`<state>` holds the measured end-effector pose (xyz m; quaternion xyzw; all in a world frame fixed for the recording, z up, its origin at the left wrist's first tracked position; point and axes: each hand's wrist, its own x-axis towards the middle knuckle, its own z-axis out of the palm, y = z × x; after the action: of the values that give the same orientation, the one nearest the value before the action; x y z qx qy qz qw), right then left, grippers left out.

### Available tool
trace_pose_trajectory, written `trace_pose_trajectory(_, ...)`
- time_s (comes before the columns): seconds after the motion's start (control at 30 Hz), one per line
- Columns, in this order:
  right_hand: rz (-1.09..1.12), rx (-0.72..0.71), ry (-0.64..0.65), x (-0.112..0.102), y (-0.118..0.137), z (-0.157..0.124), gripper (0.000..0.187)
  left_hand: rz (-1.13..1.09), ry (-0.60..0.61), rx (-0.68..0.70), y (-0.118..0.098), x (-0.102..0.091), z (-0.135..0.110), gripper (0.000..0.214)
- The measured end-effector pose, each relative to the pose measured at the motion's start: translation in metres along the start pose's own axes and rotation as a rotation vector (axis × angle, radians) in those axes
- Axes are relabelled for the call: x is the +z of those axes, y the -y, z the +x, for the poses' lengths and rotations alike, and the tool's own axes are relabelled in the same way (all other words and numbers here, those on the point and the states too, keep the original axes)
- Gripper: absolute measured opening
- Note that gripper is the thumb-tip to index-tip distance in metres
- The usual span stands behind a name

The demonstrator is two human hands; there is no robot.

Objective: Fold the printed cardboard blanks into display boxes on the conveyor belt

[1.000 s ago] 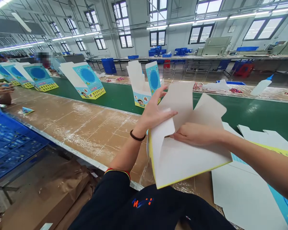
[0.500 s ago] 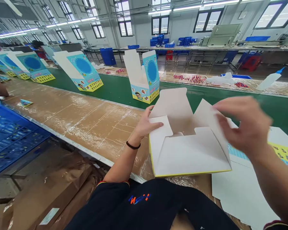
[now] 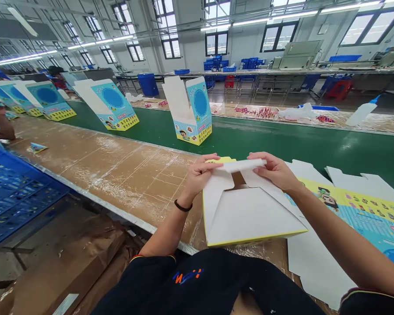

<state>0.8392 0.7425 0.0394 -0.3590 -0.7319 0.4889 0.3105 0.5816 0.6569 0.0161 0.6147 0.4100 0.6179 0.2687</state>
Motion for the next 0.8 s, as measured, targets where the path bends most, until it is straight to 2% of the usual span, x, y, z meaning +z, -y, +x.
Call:
trace_pose_trajectory(0.03, -0.014, -0.019, -0.014, -0.001, -0.001, -0.001, 0.068, 0.039, 0.033, 0.031, -0.001, 0.0, -0.002, 0.02)
trace_pose_trajectory(0.07, -0.041, -0.023, -0.005, -0.002, -0.001, -0.002, 0.066, 0.086, 0.071, 0.05, -0.003, 0.0, -0.003, 0.02)
trace_pose_trajectory(0.2, -0.306, 0.017, 0.177, -0.006, 0.011, -0.002, 0.071, 0.371, 0.277, 0.033, -0.021, -0.005, -0.002, 0.016)
trace_pose_trajectory(0.27, -0.506, 0.056, 0.26, -0.003, 0.023, 0.001, 0.085, 0.545, 0.419, -0.002, -0.033, -0.007, 0.004, 0.019)
trace_pose_trajectory(0.3, -0.602, 0.078, 0.301, 0.0, 0.03, 0.002, 0.091, 0.638, 0.49, -0.023, -0.037, -0.007, 0.007, 0.03)
trace_pose_trajectory(0.4, -0.83, 0.145, 0.337, 0.011, 0.046, 0.006, 0.088, 0.931, 0.643, -0.1, -0.048, -0.003, 0.017, 0.075)
trace_pose_trajectory(0.5, -0.9, 0.138, 0.295, 0.017, 0.047, 0.006, 0.088, 1.092, 0.741, -0.137, -0.051, 0.004, 0.022, 0.088)
trace_pose_trajectory(0.6, -0.702, 0.072, 0.235, 0.014, 0.035, 0.006, 0.089, 1.019, 0.744, -0.108, -0.046, 0.003, 0.022, 0.085)
trace_pose_trajectory(0.67, -0.398, 0.049, 0.086, 0.009, 0.025, 0.004, 0.091, 0.865, 0.672, -0.066, -0.038, -0.002, 0.019, 0.073)
trace_pose_trajectory(0.73, -0.071, 0.149, -0.143, 0.007, 0.019, -0.004, 0.087, 0.684, 0.513, -0.018, -0.028, -0.01, 0.013, 0.061)
trace_pose_trajectory(0.8, 0.126, 0.38, -0.284, 0.008, 0.017, -0.019, 0.076, 0.546, 0.316, -0.009, -0.019, -0.019, 0.005, 0.057)
